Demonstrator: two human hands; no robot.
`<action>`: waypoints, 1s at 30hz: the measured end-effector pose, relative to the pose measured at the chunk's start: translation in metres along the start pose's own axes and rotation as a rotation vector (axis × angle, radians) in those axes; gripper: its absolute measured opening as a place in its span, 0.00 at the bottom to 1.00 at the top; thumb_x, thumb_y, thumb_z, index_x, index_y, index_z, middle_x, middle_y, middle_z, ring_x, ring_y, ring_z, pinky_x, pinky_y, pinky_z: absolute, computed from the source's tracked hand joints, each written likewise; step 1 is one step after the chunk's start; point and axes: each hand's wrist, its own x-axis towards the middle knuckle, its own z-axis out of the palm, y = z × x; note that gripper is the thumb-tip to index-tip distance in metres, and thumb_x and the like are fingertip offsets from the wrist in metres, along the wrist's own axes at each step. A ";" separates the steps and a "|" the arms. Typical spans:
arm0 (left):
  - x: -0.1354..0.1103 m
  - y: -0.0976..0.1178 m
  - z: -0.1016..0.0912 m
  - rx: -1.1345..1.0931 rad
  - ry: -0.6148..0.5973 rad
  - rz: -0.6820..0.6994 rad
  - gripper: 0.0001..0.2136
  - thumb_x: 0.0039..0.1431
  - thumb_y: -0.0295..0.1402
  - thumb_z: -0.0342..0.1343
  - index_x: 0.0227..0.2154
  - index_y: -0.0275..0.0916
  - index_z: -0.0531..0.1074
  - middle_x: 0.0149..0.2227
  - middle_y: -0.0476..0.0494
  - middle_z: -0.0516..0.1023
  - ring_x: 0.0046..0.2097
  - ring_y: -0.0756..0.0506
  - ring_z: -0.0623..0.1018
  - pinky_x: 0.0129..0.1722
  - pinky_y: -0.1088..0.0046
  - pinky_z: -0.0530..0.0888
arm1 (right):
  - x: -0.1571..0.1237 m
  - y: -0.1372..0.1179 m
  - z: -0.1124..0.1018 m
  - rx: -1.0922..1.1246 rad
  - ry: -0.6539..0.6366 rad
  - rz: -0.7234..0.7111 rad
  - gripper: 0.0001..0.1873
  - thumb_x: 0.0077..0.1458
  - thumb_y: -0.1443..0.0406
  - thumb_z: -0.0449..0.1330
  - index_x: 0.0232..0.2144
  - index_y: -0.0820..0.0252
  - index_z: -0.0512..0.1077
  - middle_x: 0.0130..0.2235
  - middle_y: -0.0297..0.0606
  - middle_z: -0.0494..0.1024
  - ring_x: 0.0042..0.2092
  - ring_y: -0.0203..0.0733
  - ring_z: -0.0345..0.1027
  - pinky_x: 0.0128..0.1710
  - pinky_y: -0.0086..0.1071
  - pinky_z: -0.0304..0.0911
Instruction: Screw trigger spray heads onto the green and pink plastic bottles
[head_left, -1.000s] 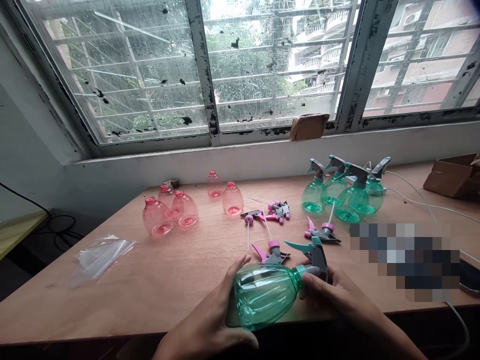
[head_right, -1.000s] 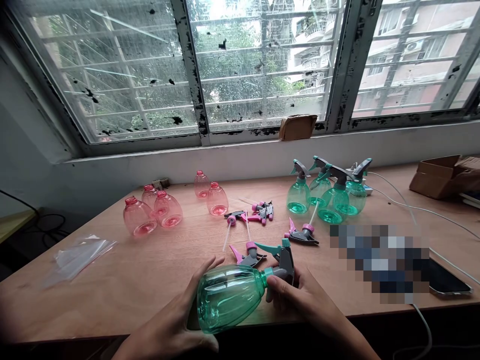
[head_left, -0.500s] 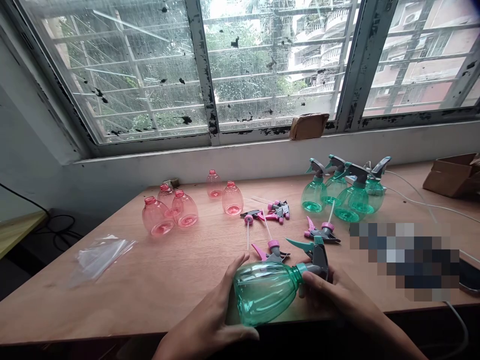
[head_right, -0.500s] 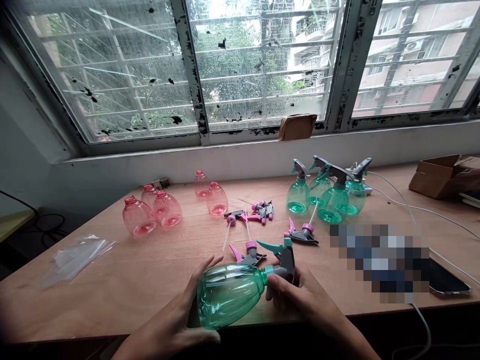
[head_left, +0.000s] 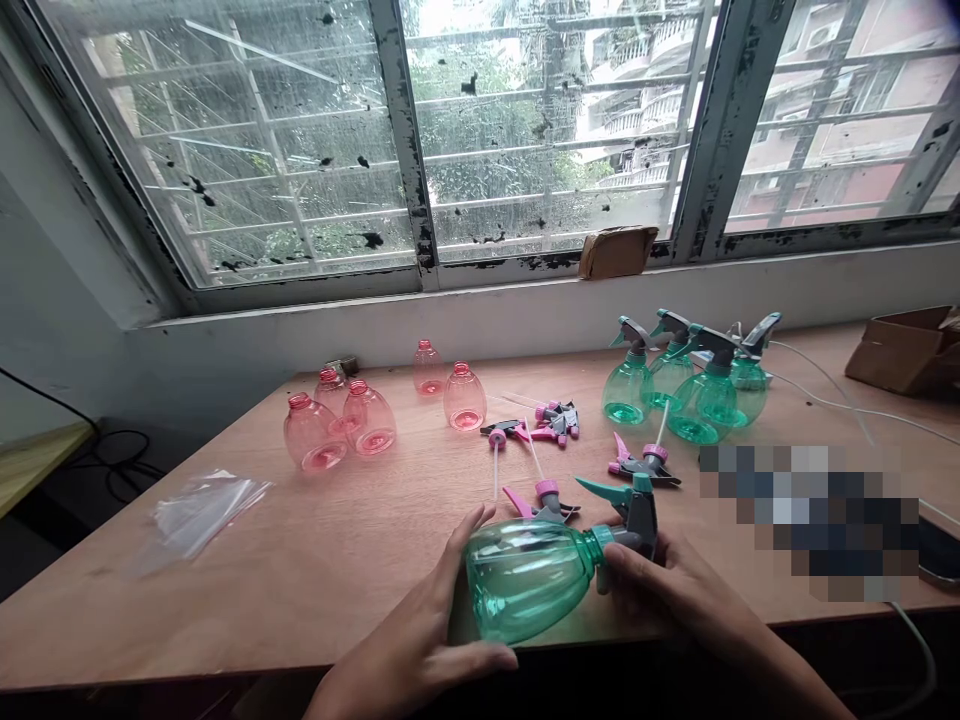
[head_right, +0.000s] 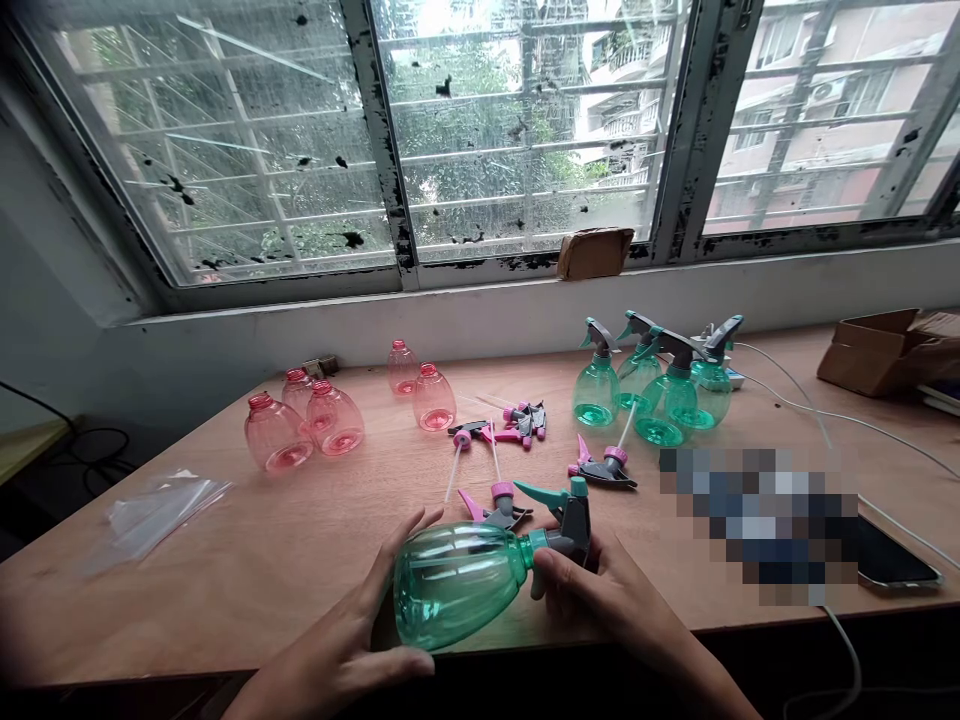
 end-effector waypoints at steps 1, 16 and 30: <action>0.001 0.001 0.001 0.027 0.012 -0.001 0.53 0.63 0.39 0.69 0.74 0.63 0.31 0.79 0.50 0.40 0.78 0.34 0.47 0.75 0.50 0.51 | 0.000 -0.001 0.000 0.002 -0.004 0.005 0.25 0.56 0.44 0.69 0.38 0.61 0.76 0.27 0.34 0.81 0.25 0.38 0.68 0.26 0.30 0.64; -0.001 0.001 -0.003 -0.081 -0.008 0.005 0.38 0.73 0.52 0.52 0.75 0.59 0.36 0.79 0.50 0.43 0.77 0.34 0.47 0.75 0.50 0.49 | 0.000 -0.002 -0.001 -0.044 -0.031 -0.002 0.26 0.56 0.44 0.69 0.32 0.63 0.80 0.25 0.33 0.77 0.26 0.37 0.66 0.27 0.30 0.63; 0.000 0.006 -0.005 -0.091 0.020 0.017 0.34 0.74 0.51 0.49 0.75 0.55 0.40 0.78 0.47 0.46 0.77 0.33 0.51 0.75 0.52 0.53 | -0.001 0.002 -0.005 -0.083 -0.035 0.023 0.25 0.57 0.45 0.69 0.31 0.63 0.81 0.28 0.36 0.81 0.28 0.38 0.69 0.29 0.29 0.63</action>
